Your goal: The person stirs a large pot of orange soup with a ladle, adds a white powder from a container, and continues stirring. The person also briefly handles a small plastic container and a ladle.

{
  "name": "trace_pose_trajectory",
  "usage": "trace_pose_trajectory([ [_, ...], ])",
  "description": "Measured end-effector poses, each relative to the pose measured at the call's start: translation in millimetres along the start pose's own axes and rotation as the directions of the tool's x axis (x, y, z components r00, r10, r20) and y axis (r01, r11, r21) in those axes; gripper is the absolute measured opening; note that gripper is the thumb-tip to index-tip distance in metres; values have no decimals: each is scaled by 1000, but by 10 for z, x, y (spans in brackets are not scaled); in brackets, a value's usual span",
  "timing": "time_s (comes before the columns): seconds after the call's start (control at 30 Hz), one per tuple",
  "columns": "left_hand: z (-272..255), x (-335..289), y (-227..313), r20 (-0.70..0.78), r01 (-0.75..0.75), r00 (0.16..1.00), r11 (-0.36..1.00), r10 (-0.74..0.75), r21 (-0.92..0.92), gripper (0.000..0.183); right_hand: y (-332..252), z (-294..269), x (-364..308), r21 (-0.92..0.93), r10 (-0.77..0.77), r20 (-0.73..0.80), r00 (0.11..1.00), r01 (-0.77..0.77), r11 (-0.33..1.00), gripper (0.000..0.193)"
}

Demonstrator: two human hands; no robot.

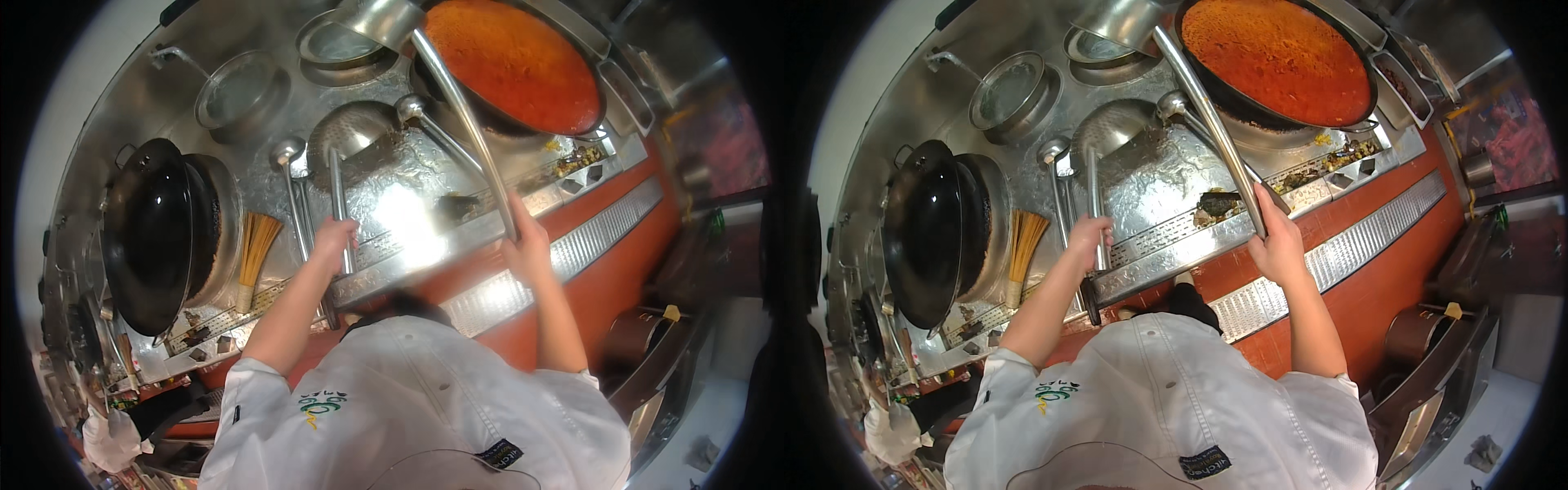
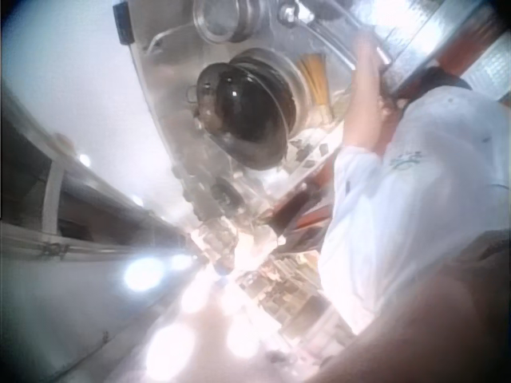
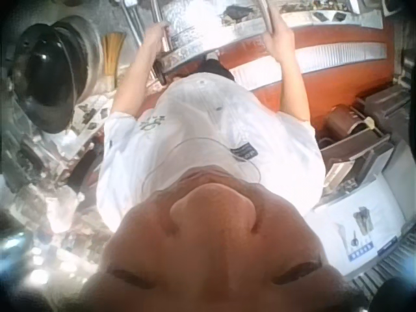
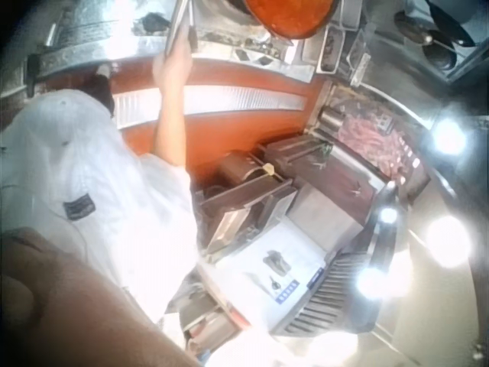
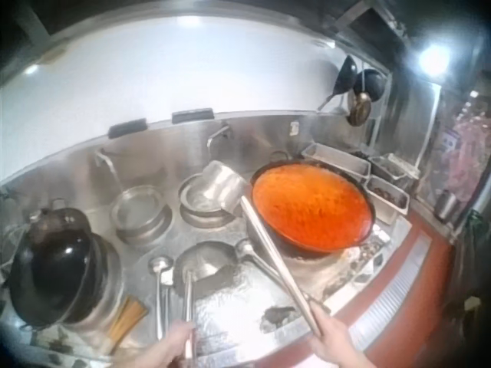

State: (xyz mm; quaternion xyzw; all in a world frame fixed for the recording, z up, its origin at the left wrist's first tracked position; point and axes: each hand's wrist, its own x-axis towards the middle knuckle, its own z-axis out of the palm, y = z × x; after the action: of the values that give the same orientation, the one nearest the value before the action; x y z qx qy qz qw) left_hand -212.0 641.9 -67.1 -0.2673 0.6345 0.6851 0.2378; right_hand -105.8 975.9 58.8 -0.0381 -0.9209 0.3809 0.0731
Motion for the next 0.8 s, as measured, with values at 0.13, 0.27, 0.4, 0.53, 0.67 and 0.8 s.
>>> trace_pose_trajectory([
  [0.13, -309, -167, 549, 411, 393, 888, 802, -205, -449, 10, 27, 84, 87, 24, -96, -46, 994, 97, 995, 76],
  [0.27, -596, -221, 649, 794, 693, 603, 445, 72, -567, 17, 13, 160, 162, 187, -30, 11, 999, 28, 982, 76],
  [0.4, -657, -278, 518, 821, 722, 528, 395, 215, -568, 27, 3, 262, 196, 226, -36, 62, 997, 21, 974, 75],
  [0.53, -611, -337, 509, 795, 685, 549, 405, 259, -606, 30, 1, 436, 350, 133, -93, 34, 995, 88, 987, 75],
  [0.67, -667, -589, 564, 721, 611, 622, 386, 306, -691, 27, -55, 763, 1004, 38, -68, 85, 994, 65, 997, 76],
  [0.8, -890, -1071, 666, 672, 508, 598, 443, 436, -739, 28, -201, 1258, 2049, -132, -60, 74, 996, 69, 989, 72],
])
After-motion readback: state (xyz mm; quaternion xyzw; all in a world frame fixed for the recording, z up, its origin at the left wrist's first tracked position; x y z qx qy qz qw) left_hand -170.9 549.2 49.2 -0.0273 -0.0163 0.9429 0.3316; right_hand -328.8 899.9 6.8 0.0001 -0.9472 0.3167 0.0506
